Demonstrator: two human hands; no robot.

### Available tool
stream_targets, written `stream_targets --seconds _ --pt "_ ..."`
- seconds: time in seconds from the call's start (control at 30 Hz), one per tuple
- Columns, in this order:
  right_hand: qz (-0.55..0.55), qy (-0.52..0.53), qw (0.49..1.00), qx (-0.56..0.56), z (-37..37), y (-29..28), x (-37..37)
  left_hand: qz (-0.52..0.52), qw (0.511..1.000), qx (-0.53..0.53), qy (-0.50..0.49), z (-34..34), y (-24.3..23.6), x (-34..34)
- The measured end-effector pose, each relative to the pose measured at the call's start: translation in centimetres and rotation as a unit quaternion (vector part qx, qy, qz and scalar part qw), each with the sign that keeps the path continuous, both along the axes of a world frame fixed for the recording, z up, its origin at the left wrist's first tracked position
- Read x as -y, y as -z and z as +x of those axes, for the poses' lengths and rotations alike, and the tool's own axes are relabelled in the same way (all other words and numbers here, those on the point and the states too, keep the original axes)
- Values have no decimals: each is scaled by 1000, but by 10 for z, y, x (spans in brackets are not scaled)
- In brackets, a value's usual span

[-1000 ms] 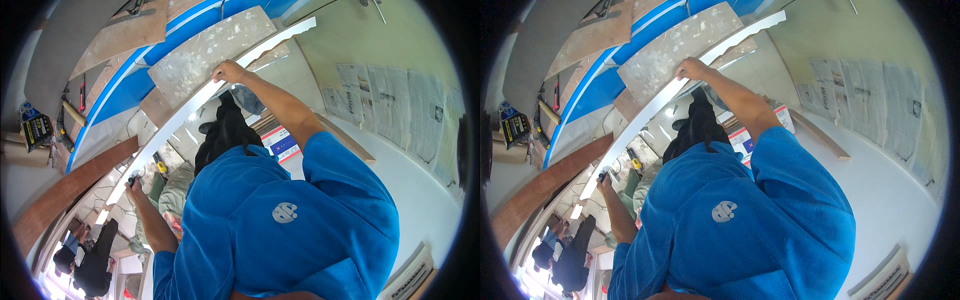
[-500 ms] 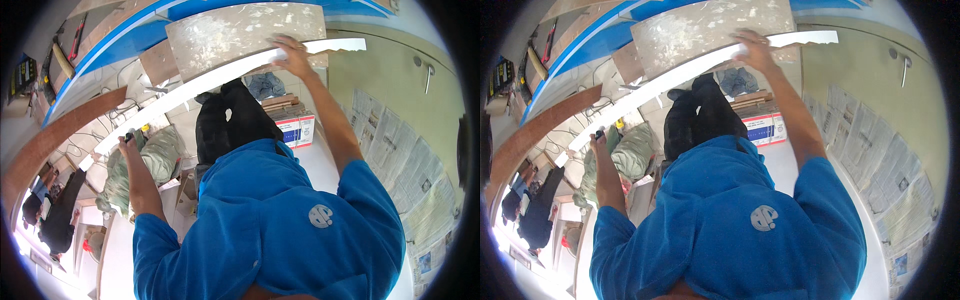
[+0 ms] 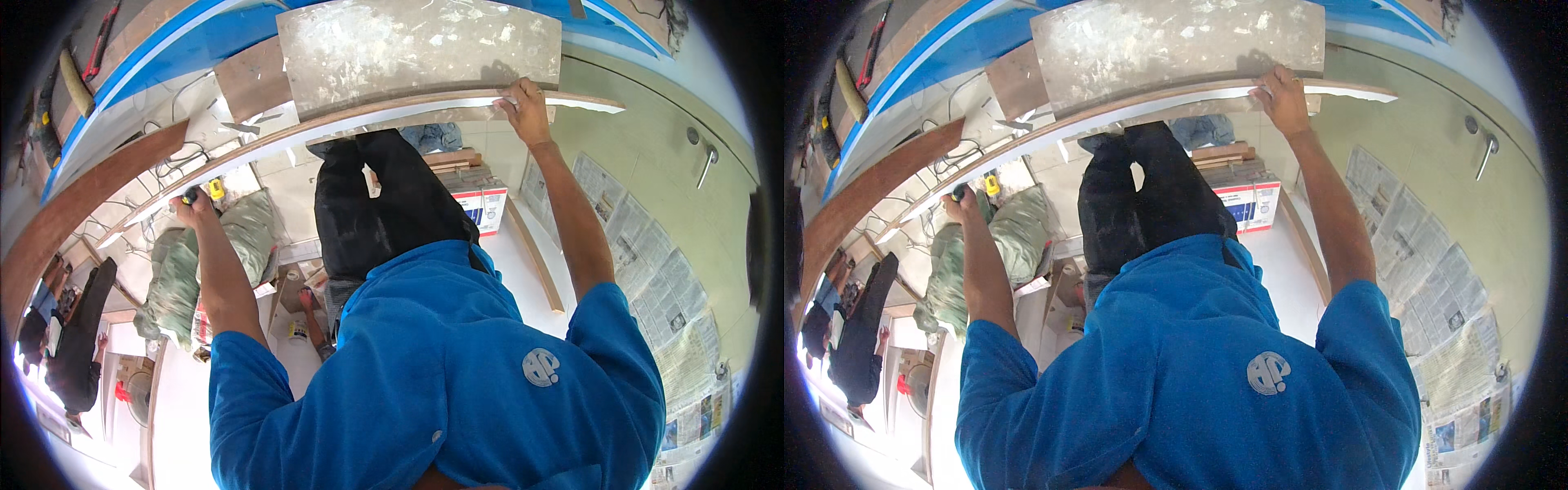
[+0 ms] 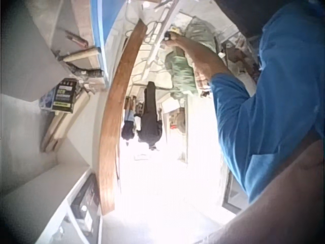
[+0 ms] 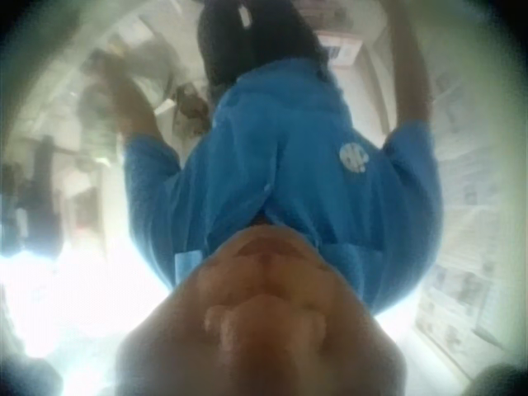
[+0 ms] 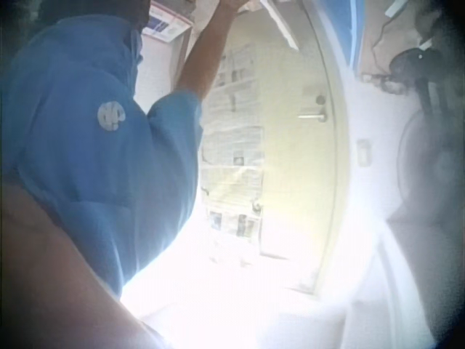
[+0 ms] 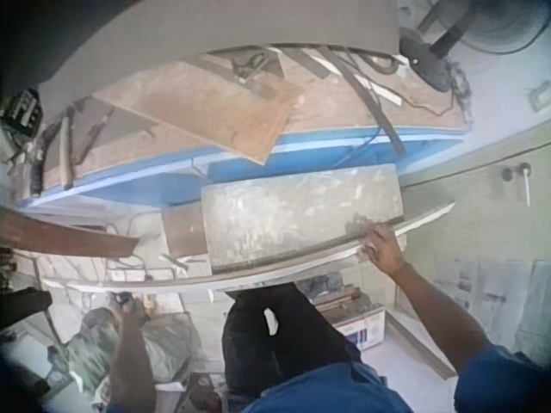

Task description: The person measures and cuts a long white wooden strip using a utility knife and a straight edge. They repeatedly align the strip, score it, and snap off sections, then trim the edges.

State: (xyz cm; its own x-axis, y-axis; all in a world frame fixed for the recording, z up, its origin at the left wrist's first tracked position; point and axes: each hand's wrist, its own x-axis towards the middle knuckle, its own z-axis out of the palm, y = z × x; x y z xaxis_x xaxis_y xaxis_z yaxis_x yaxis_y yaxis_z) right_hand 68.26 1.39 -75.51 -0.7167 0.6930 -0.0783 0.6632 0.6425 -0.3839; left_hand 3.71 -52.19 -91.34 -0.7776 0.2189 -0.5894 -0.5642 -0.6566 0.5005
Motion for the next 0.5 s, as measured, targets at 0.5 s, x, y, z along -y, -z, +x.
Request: stream_targets --seconds 0.5 --pt "30 20 999 31 18 16 23 -60 995 70 -40 17 -38 -62"
